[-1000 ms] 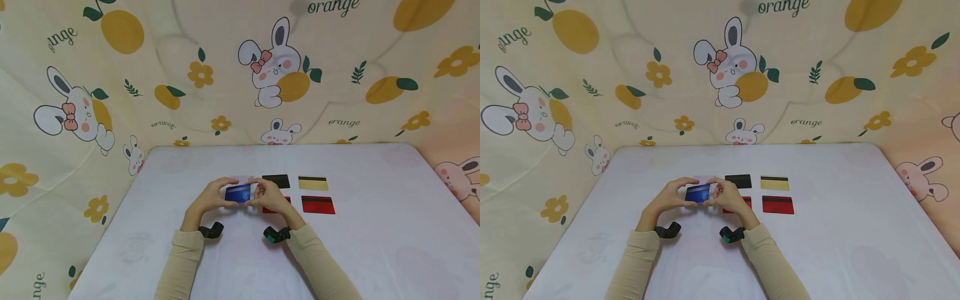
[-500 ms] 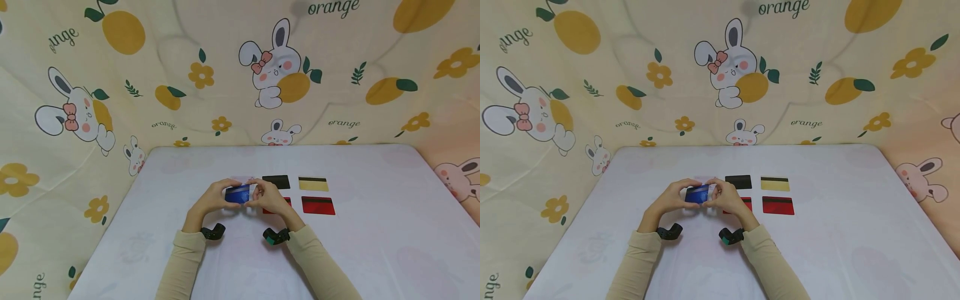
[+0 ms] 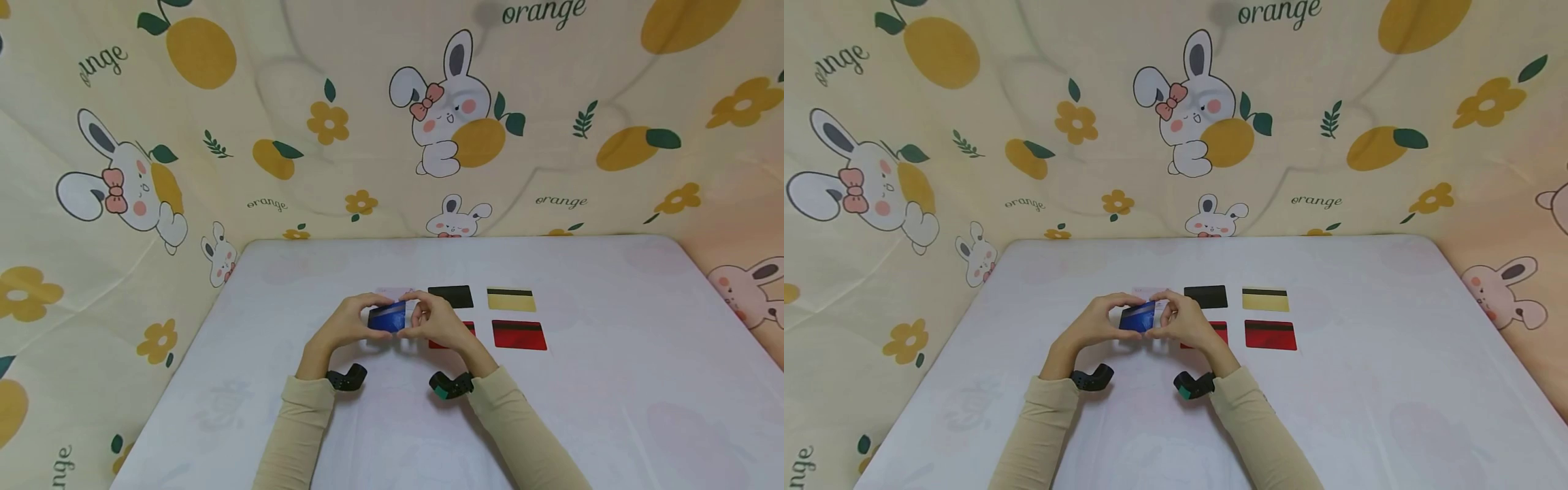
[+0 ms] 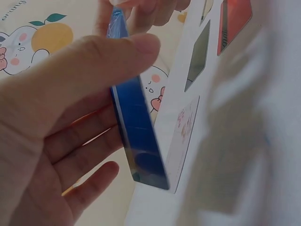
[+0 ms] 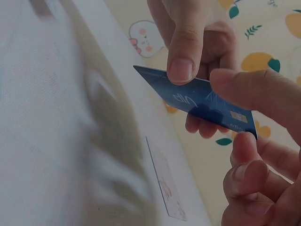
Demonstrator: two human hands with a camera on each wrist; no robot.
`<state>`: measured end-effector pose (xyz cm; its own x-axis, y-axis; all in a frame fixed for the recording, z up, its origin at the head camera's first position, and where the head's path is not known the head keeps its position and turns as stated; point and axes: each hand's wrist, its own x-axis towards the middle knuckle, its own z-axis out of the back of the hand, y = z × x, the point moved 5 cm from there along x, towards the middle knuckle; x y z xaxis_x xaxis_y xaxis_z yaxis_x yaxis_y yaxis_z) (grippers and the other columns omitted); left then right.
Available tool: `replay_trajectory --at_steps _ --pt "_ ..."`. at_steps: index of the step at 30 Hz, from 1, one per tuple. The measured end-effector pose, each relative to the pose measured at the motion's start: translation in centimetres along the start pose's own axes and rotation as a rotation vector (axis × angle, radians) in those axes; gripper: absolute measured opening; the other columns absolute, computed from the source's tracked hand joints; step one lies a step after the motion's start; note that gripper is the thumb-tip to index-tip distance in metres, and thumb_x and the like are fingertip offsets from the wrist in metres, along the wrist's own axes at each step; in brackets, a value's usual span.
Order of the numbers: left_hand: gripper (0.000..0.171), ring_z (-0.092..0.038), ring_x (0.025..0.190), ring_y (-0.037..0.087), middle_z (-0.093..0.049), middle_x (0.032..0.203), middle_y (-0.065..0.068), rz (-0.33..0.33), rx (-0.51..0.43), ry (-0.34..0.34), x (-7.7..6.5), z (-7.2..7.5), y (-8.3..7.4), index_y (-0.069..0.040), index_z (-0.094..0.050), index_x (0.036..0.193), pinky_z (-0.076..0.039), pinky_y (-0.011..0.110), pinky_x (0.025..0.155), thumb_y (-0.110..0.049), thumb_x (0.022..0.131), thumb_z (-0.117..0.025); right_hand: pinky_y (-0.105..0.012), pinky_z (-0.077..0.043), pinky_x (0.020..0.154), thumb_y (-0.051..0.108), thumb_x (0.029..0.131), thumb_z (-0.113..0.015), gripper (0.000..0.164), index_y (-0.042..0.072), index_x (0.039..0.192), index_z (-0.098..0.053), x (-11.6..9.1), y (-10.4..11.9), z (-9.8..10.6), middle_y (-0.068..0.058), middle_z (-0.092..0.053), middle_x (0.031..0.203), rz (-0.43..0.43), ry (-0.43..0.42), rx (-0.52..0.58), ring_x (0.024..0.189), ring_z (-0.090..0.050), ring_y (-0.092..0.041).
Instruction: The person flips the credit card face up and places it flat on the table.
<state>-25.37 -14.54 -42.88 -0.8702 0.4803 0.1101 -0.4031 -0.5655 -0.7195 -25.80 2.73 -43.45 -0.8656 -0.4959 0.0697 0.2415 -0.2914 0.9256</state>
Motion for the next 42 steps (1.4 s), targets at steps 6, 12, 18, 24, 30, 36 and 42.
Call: replay_trajectory --at_steps 6,12,18,24,30,36,42 --pt "0.056 -0.061 0.116 0.032 -0.065 0.125 0.016 -0.009 -0.018 -0.013 0.0 0.2 0.1 -0.004 -0.062 0.123 -0.047 0.047 0.102 -0.016 0.073 -0.084 -0.020 -0.040 0.051 0.008 0.072 -0.083 0.066 0.001 0.131 -0.053 0.2 -0.4 0.0 0.005 -0.054 0.067 -0.015 0.028 0.079 0.050 -0.046 -0.004" --pt "0.057 -0.062 0.117 0.030 -0.066 0.124 0.013 0.007 -0.068 -0.038 -0.1 0.7 0.3 -0.005 -0.063 0.123 -0.045 0.047 0.105 -0.016 0.072 -0.084 -0.021 -0.041 0.054 0.006 0.073 -0.082 0.066 0.004 0.132 -0.053 0.2 -1.0 0.2 0.005 -0.055 0.068 -0.052 0.030 0.161 0.052 -0.047 -0.006" --pt "0.058 -0.062 0.118 0.030 -0.065 0.125 0.014 0.015 -0.132 -0.060 -0.2 1.2 0.4 -0.005 -0.062 0.124 -0.045 0.047 0.105 -0.013 0.071 -0.085 -0.020 -0.042 0.055 0.004 0.074 -0.080 0.067 0.000 0.133 -0.051 0.2 -1.0 0.1 0.005 -0.055 0.070 -0.055 0.054 0.206 0.052 -0.047 -0.004" --pt "0.060 -0.062 0.119 0.031 -0.064 0.127 0.013 0.055 -0.194 -0.057 -0.3 1.2 0.6 -0.005 -0.061 0.126 -0.044 0.048 0.106 -0.013 0.072 -0.084 -0.021 -0.043 0.056 0.006 0.075 -0.080 0.068 -0.001 0.135 -0.050 0.3 -1.4 -0.4 0.006 -0.056 0.075 -0.093 0.065 0.233 0.054 -0.050 -0.003" --pt "0.062 -0.059 0.122 0.032 -0.061 0.132 0.015 0.070 -0.243 -0.056 -0.3 1.1 0.4 -0.006 -0.058 0.130 -0.043 0.049 0.107 -0.014 0.074 -0.083 -0.021 -0.043 0.057 0.008 0.076 -0.079 0.068 0.000 0.136 -0.049 0.3 -1.7 -0.9 0.007 -0.058 0.078 -0.125 0.068 0.268 0.058 -0.052 -0.002" --pt "0.063 -0.057 0.125 0.033 -0.059 0.134 0.015 0.053 -0.270 -0.065 -0.2 1.2 0.2 -0.006 -0.055 0.133 -0.042 0.050 0.108 -0.011 0.075 -0.081 -0.019 -0.039 0.061 0.008 0.077 -0.078 0.066 -0.001 0.135 -0.049 0.2 -1.7 -1.1 0.007 -0.057 0.080 -0.139 0.063 0.283 0.059 -0.051 -0.002" --pt "0.063 -0.056 0.125 0.036 -0.057 0.135 0.018 0.042 -0.302 -0.060 -0.2 1.1 -0.2 -0.001 -0.053 0.133 -0.041 0.052 0.108 -0.008 0.077 -0.080 -0.019 -0.040 0.063 0.005 0.077 -0.078 0.064 -0.004 0.133 -0.049 0.2 -1.6 -1.3 0.005 -0.056 0.082 -0.128 0.064 0.296 0.062 -0.054 -0.002"
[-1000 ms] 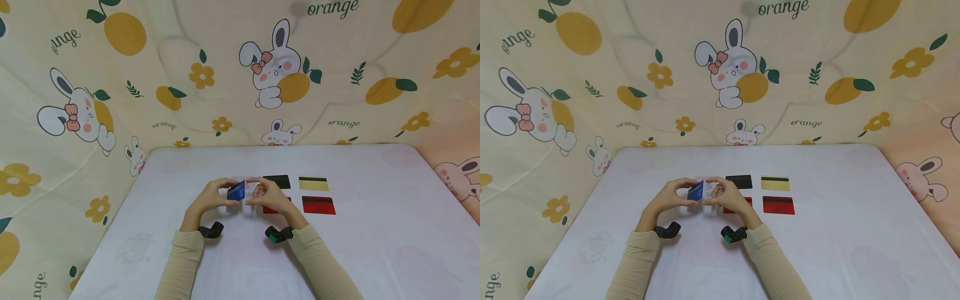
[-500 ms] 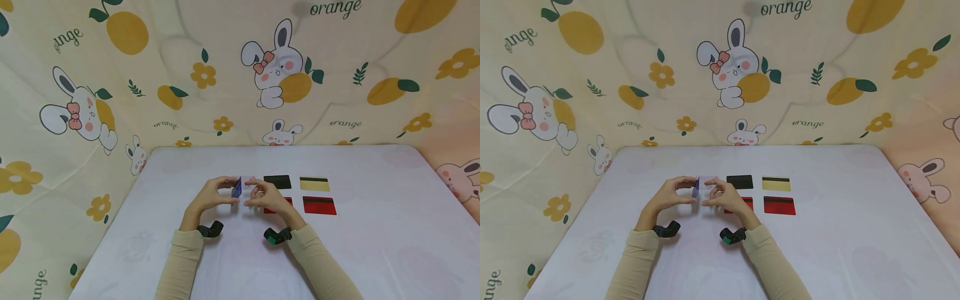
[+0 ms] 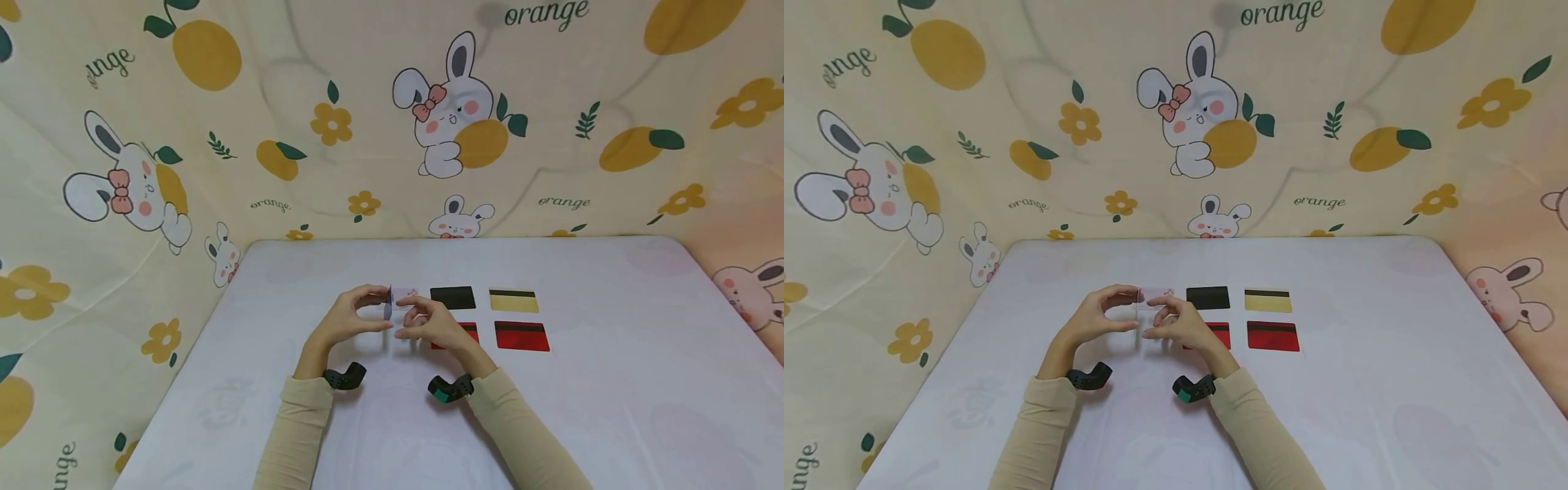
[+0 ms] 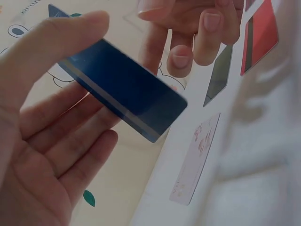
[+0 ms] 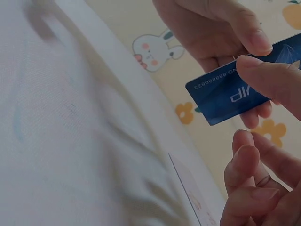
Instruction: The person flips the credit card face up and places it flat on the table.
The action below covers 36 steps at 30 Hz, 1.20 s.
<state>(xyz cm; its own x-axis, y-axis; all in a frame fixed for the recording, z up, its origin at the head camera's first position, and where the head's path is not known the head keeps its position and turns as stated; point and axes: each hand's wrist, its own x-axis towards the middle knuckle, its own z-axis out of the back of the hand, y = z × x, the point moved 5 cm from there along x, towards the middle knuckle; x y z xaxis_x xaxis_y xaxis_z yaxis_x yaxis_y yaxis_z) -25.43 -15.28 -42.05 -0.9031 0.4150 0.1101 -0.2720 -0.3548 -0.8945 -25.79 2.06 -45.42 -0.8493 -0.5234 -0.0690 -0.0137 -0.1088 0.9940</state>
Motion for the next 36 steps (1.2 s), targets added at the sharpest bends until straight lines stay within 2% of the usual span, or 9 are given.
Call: replay_trajectory --at_steps 7,16,25,30,36 --pt "0.059 -0.055 0.126 0.037 -0.057 0.133 0.019 -0.017 -0.036 0.012 0.0 -0.4 0.1 -0.003 -0.053 0.130 -0.040 0.057 0.107 -0.007 0.078 -0.078 -0.019 -0.041 0.064 0.005 0.077 -0.078 0.067 -0.005 0.135 -0.047 0.1 -0.1 -0.2 0.006 -0.057 0.083 0.000 0.009 0.018 0.063 -0.055 -0.002" --pt "0.056 -0.056 0.125 0.036 -0.059 0.130 0.019 -0.052 -0.040 0.003 0.0 -0.4 -0.4 -0.003 -0.052 0.128 -0.041 0.052 0.108 -0.006 0.078 -0.078 -0.018 -0.043 0.065 0.004 0.076 -0.078 0.068 -0.005 0.136 -0.046 0.1 0.0 -0.4 0.005 -0.058 0.082 -0.004 0.012 0.023 0.064 -0.056 -0.002" --pt "0.056 -0.054 0.127 0.039 -0.057 0.132 0.022 -0.037 -0.099 0.012 0.0 -0.4 -0.9 -0.001 -0.051 0.129 -0.038 0.056 0.109 -0.007 0.080 -0.077 -0.021 -0.027 0.046 0.007 0.078 -0.077 0.065 0.000 0.137 -0.049 0.2 -0.4 -0.4 0.003 -0.056 0.084 -0.034 0.016 -0.016 0.055 -0.046 -0.002" --pt "0.056 -0.054 0.127 0.039 -0.057 0.133 0.023 -0.049 -0.117 0.021 0.0 -0.5 -1.3 0.000 -0.050 0.129 -0.039 0.055 0.108 -0.006 0.080 -0.076 -0.021 -0.027 0.044 0.008 0.079 -0.077 0.064 0.003 0.137 -0.050 0.2 -0.6 -0.4 0.004 -0.057 0.083 -0.037 0.021 -0.024 0.050 -0.040 -0.002" --pt "0.056 -0.054 0.127 0.039 -0.057 0.132 0.023 -0.066 -0.116 0.027 0.1 -0.6 -1.4 0.001 -0.049 0.129 -0.041 0.052 0.108 -0.005 0.080 -0.076 -0.020 -0.028 0.044 0.006 0.079 -0.075 0.063 0.002 0.137 -0.049 0.2 -0.6 -0.5 0.005 -0.057 0.083 -0.041 0.030 -0.021 0.049 -0.038 -0.002"
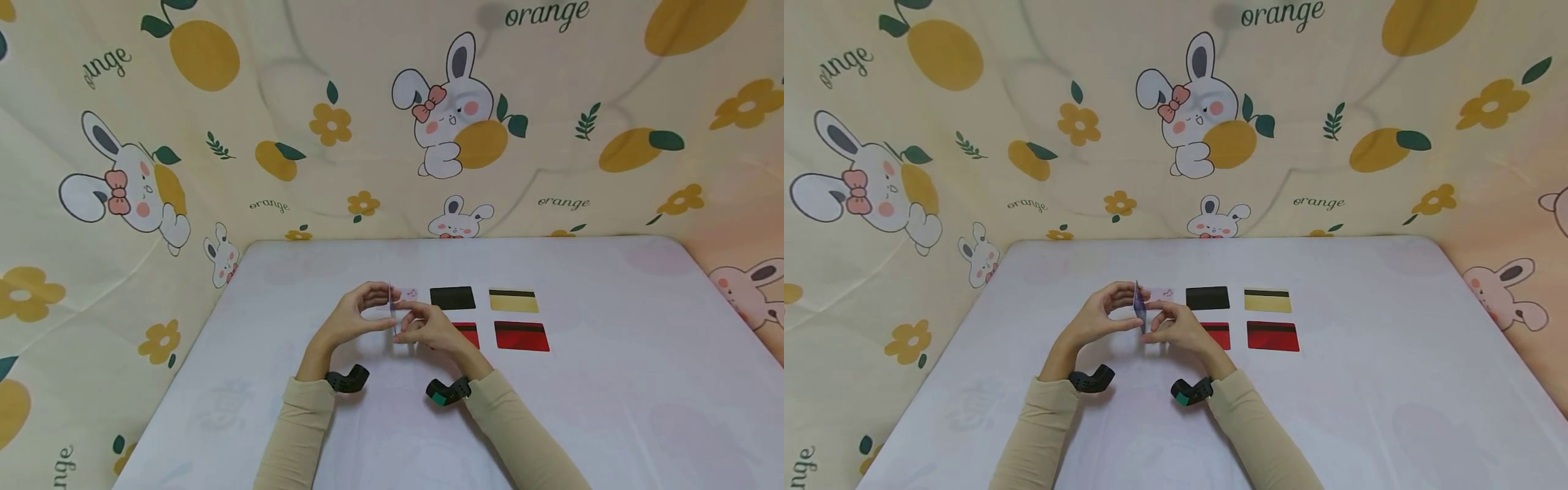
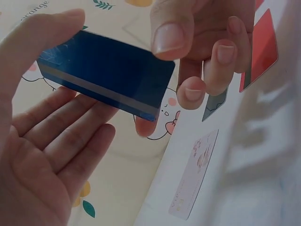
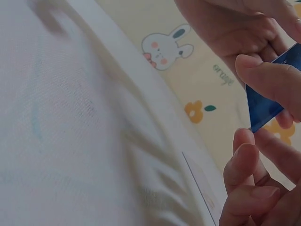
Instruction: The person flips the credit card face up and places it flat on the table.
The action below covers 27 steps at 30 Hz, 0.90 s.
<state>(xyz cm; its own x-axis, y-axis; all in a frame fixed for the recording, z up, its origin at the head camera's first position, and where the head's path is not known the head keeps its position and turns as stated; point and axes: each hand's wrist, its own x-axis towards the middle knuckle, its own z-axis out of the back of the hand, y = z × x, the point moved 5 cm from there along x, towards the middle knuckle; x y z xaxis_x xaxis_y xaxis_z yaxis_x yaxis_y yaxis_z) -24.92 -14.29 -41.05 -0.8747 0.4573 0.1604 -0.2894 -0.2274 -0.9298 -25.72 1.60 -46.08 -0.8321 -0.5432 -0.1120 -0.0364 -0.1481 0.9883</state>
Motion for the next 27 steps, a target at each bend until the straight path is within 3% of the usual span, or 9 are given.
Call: replay_trajectory --at_steps 9,17,27 --pt "0.060 -0.054 0.127 0.039 -0.056 0.134 0.023 -0.005 0.011 0.003 0.05 -0.06 -0.04 0.002 -0.047 0.132 -0.040 0.053 0.108 -0.008 0.081 -0.076 -0.020 -0.028 0.045 0.007 0.078 -0.077 0.061 -0.003 0.133 -0.051 0.02 0.12 0.17 0.007 -0.058 0.079 0.032 -0.018 -0.030 0.052 -0.041 -0.001" --pt "0.070 -0.050 0.132 0.037 -0.055 0.139 0.018 -0.001 0.046 -0.021 -0.35 0.43 -0.30 -0.005 -0.044 0.141 -0.035 0.057 0.110 -0.014 0.080 -0.078 -0.020 -0.029 0.047 0.005 0.076 -0.078 0.060 -0.004 0.130 -0.054 0.04 0.07 0.23 0.006 -0.058 0.078 0.044 -0.039 -0.074 0.055 -0.043 -0.002" --pt "0.064 -0.053 0.129 0.034 -0.057 0.137 0.016 -0.028 0.100 -0.047 -0.53 0.85 -0.68 -0.008 -0.048 0.140 -0.038 0.050 0.111 -0.012 0.082 -0.075 -0.020 -0.029 0.045 0.004 0.075 -0.079 0.060 -0.004 0.130 -0.055 0.09 -0.08 0.21 0.000 -0.059 0.079 0.044 -0.052 -0.076 0.053 -0.041 -0.002"
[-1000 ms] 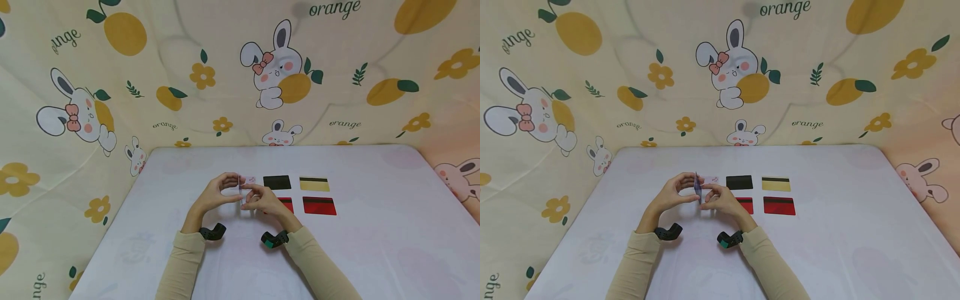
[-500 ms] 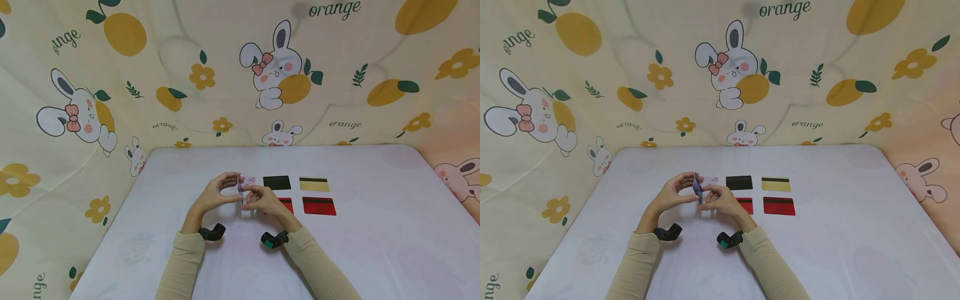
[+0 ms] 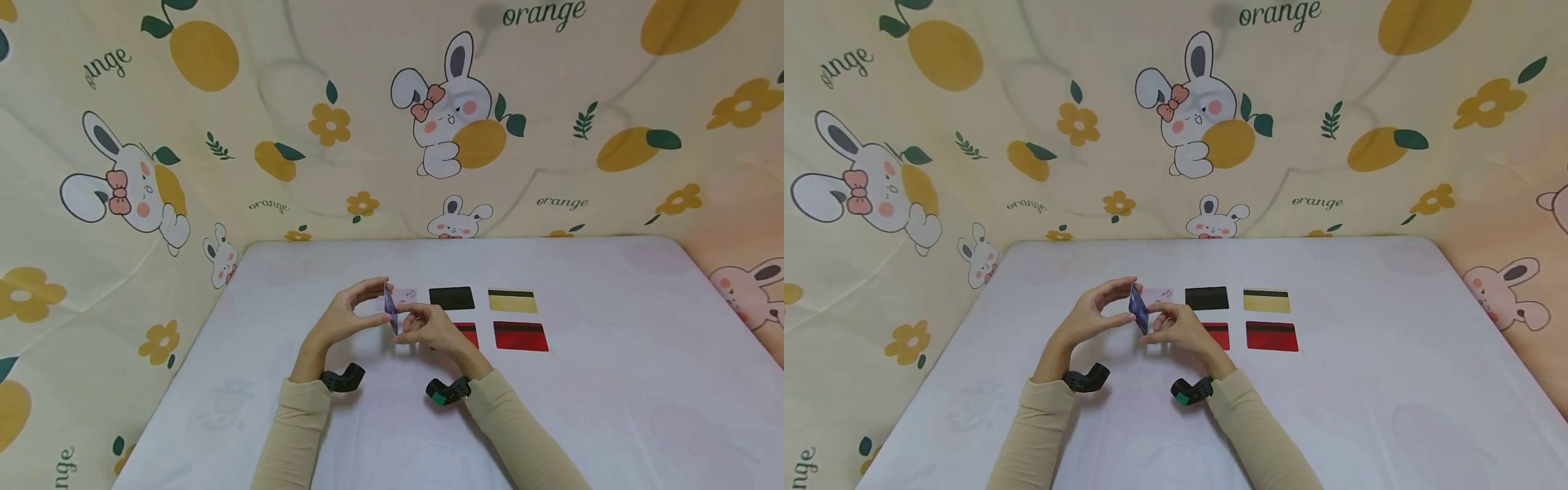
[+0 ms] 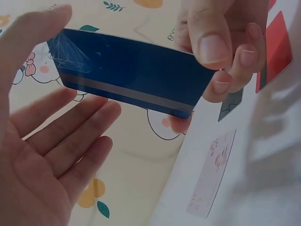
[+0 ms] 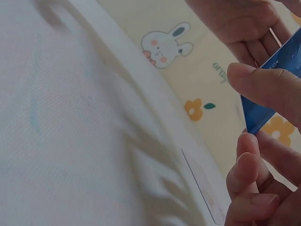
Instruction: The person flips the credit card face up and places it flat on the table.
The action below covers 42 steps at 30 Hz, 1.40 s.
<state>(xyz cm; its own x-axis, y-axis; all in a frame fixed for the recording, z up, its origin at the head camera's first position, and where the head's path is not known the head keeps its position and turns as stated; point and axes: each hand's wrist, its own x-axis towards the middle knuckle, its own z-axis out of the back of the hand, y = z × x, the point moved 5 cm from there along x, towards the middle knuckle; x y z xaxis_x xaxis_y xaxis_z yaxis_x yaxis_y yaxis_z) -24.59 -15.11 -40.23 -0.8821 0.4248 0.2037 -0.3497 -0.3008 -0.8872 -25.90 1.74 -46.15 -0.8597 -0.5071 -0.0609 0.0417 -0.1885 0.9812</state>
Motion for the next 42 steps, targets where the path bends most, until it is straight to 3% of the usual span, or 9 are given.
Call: replay_trajectory --at_steps 6,14,20,26,42 --pt "0.062 -0.053 0.129 0.035 -0.057 0.138 0.016 0.002 -0.002 0.005 0.0 0.0 0.0 -0.008 -0.049 0.139 -0.036 0.055 0.110 -0.013 0.083 -0.075 -0.020 -0.029 0.046 0.003 0.075 -0.078 0.061 -0.004 0.131 -0.054 0.0 0.1 0.0 0.001 -0.059 0.078 0.002 0.003 -0.010 0.052 -0.040 -0.002" --pt "0.061 -0.055 0.127 0.033 -0.059 0.136 0.015 0.002 0.057 -0.023 -0.2 0.5 -0.1 -0.004 -0.051 0.137 -0.039 0.049 0.110 -0.009 0.081 -0.076 -0.019 -0.031 0.047 0.003 0.075 -0.079 0.061 -0.005 0.130 -0.055 0.0 0.1 0.2 -0.001 -0.060 0.078 0.009 -0.012 -0.024 0.053 -0.044 -0.001" --pt "0.060 -0.057 0.123 0.031 -0.062 0.130 0.014 0.014 0.090 -0.031 -0.3 1.0 0.0 -0.007 -0.053 0.136 -0.040 0.048 0.110 -0.011 0.081 -0.076 -0.017 -0.039 0.055 0.002 0.074 -0.079 0.061 -0.006 0.129 -0.055 -0.1 0.3 0.5 0.001 -0.060 0.076 0.031 -0.023 -0.036 0.057 -0.050 -0.002" --pt "0.059 -0.059 0.121 0.030 -0.062 0.130 0.014 0.027 0.099 -0.012 -0.4 1.3 0.2 -0.011 -0.053 0.137 -0.041 0.048 0.109 -0.014 0.082 -0.075 -0.017 -0.042 0.057 0.004 0.074 -0.080 0.062 -0.006 0.130 -0.055 -0.2 0.4 0.7 -0.001 -0.060 0.077 0.032 -0.025 -0.045 0.060 -0.050 -0.005" --pt "0.062 -0.063 0.109 0.033 -0.065 0.114 0.019 0.103 0.100 0.036 -0.6 1.6 1.1 -0.009 -0.049 0.140 -0.043 0.051 0.105 -0.011 0.083 -0.074 -0.020 -0.040 0.056 0.006 0.072 -0.082 0.061 -0.003 0.128 -0.058 0.0 0.0 1.1 0.000 -0.056 0.073 -0.001 -0.066 -0.109 0.064 -0.048 -0.010"
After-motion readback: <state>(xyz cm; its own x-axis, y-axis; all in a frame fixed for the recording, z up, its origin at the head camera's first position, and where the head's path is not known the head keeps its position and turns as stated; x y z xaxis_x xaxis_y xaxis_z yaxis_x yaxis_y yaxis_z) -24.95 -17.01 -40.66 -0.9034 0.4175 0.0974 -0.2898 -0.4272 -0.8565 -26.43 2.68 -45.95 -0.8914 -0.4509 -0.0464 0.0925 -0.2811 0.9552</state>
